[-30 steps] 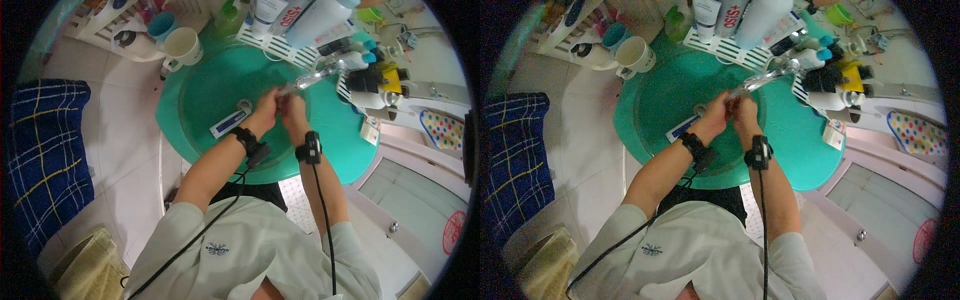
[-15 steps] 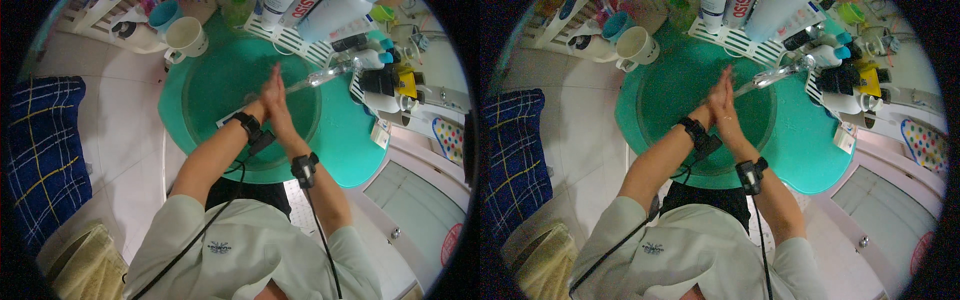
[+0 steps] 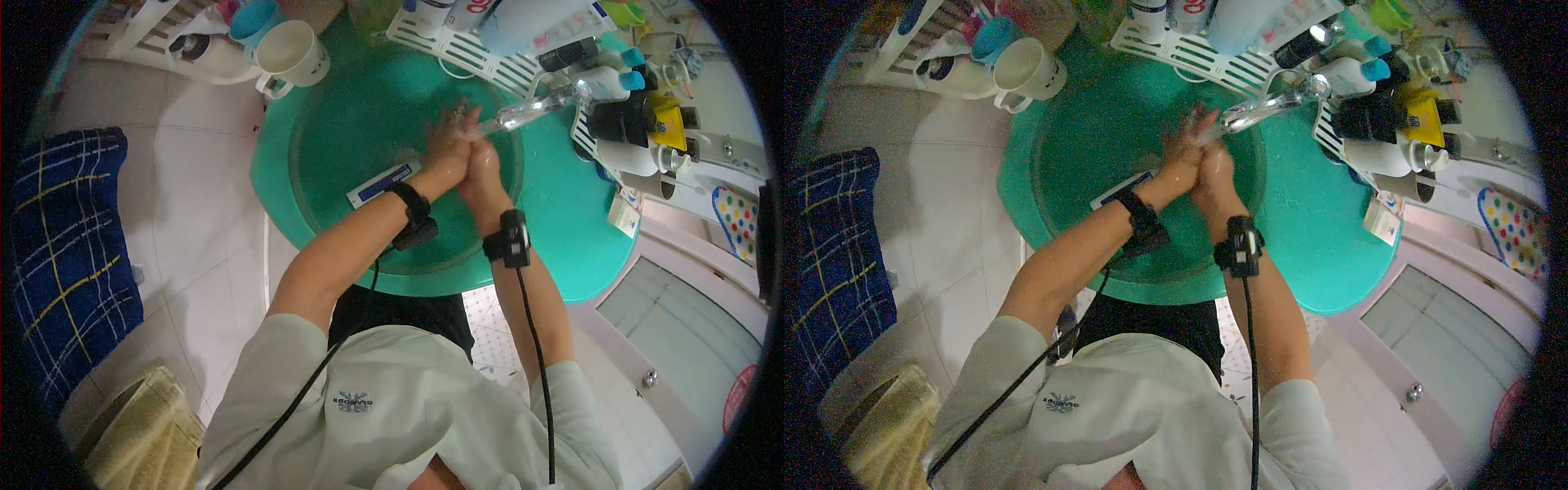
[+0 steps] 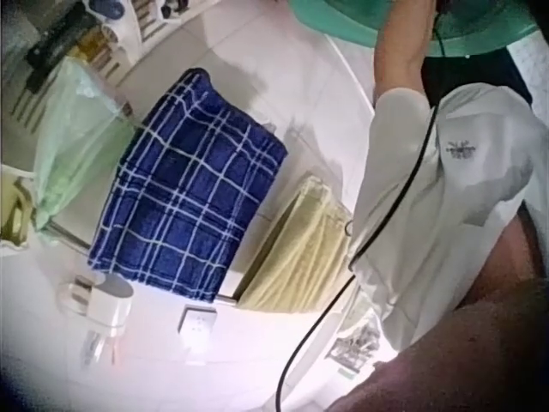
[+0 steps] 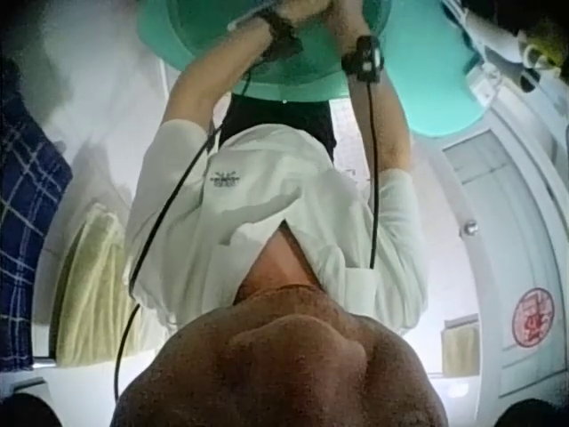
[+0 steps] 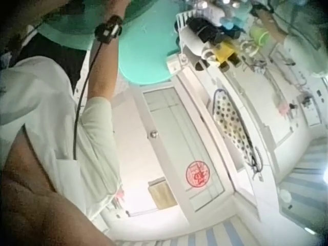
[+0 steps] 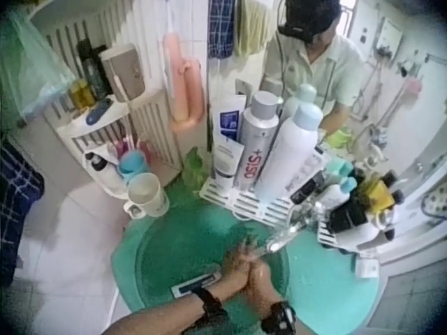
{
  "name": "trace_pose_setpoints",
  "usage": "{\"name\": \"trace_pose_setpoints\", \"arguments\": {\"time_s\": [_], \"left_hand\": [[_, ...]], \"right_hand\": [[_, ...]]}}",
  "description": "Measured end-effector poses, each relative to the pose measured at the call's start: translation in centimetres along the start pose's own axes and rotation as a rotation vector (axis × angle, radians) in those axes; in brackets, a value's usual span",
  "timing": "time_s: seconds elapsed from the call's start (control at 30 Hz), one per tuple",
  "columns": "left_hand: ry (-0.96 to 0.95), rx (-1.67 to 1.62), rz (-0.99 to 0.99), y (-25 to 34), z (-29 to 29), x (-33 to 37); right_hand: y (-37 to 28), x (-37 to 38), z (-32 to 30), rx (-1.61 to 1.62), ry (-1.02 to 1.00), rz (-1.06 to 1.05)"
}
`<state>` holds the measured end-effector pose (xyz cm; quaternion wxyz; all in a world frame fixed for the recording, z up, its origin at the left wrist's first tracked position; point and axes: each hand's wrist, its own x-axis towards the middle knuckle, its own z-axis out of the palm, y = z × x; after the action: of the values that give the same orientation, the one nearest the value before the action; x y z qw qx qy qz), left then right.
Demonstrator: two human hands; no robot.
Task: Cleaning a small handheld object or tool in a bathroom sink using soap and water.
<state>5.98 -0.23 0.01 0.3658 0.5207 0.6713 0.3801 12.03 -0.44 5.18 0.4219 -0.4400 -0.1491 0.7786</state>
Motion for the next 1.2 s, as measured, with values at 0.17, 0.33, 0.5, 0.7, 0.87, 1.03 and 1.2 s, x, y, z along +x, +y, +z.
{"name": "trace_pose_setpoints", "arguments": {"time_s": [0.17, 0.33, 0.5, 0.7, 0.87, 1.03, 1.2], "left_hand": [[-0.202, 0.432, 0.197, 1.5, -1.6, -0.2], [-0.377, 0.259, -0.033, 3.7, -2.8, -0.4], [-0.126, 0.381, 0.490, 1.9, -2.4, -1.9], [-0.418, 0.478, 0.410, 2.5, -4.7, 0.7], [-0.423, 0.569, 0.965, -0.4, -3.5, -2.1], [-0.448, 0.547, 0.991, -0.5, -4.1, -0.6], [-0.790, 0.533, 0.585, 0.8, -4.1, 1.1]], "right_hand": [[0.0, -1.3, -1.5, -0.023, 0.160, 0.065], [0.3, -3.8, 1.6, -0.041, 0.126, -0.152], [-1.7, -1.4, -1.0, -0.151, 0.158, 0.060], [3.1, -2.5, -2.8, -1.578, 0.158, -0.999], [-3.5, -0.4, -2.0, -1.458, -0.273, -0.366], [-3.5, 1.9, 0.1, -1.670, -0.192, -0.048], [-1.9, 1.4, -1.6, -1.398, -0.375, -0.480]]}}
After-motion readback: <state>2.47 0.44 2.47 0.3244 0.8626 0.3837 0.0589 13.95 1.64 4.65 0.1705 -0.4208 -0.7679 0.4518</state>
